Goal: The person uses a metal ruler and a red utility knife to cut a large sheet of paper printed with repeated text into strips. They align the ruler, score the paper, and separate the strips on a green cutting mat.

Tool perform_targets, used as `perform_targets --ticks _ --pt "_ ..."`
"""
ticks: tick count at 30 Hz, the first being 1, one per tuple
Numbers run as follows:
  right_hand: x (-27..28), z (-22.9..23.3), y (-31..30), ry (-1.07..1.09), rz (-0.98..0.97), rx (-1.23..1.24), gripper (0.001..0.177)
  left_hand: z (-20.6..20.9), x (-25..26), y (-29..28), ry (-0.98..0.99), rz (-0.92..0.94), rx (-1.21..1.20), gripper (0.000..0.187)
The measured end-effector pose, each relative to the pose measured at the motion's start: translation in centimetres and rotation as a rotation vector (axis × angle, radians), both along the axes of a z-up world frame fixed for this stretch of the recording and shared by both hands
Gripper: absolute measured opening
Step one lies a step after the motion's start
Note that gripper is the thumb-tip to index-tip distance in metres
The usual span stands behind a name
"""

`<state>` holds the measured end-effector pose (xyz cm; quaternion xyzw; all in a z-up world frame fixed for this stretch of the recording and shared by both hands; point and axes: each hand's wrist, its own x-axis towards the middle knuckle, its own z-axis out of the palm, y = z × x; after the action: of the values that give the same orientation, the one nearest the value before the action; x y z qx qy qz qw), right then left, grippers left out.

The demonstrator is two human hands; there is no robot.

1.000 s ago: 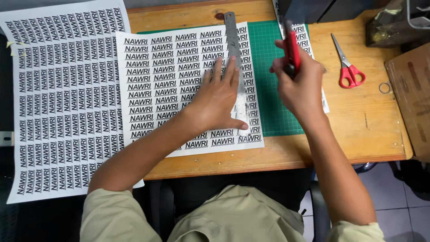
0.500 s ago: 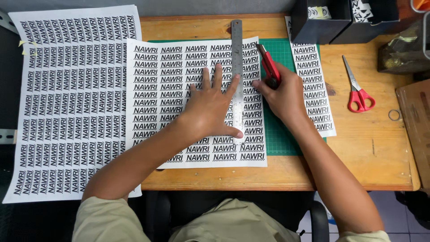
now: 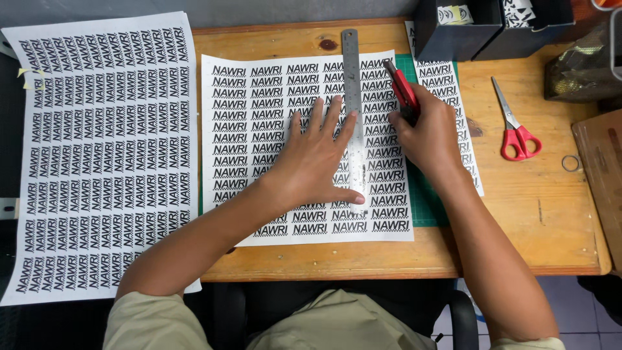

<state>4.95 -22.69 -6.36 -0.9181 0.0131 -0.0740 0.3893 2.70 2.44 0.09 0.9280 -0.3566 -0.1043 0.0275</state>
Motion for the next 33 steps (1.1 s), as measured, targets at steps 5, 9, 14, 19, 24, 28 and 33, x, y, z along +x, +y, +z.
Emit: perform_targets --ticks 5,9,14,19,24,28,33 --pt "0.0 -0.2 -0.5 -0.006 -0.014 -0.022 0.044 -0.1 0.6 0.5 0.009 -0.009 -0.057 0.153" --pt "-0.3 0.2 -0.7 0.002 -0.021 -0.06 0.039 -0.2 0.8 0.8 0.006 -0.023 -0.088 0.154" --pt "-0.9 2.2 0.3 -0.237 -0.001 -0.061 0.021 0.1 0.8 0.8 0.004 -0.019 -0.103 0.151" --pt "-0.7 1.9 1.6 -0.246 0.105 0.018 0.019 0.3 0.8 1.1 -0.009 -0.018 -0.095 0.15" --pt "-0.7 2.0 1.6 -0.116 0.128 -0.182 0.038 1.3 1.4 1.2 0.064 -0.01 -0.15 0.152" --pt "-1.2 3.5 2.1 -0.008 0.152 -0.2 0.051 1.0 1.6 1.2 0.106 0.008 -0.161 0.153" --pt "-1.5 3.3 1.6 0.006 0.173 -0.261 0.054 1.1 1.8 1.1 0.123 -0.006 -0.119 0.153"
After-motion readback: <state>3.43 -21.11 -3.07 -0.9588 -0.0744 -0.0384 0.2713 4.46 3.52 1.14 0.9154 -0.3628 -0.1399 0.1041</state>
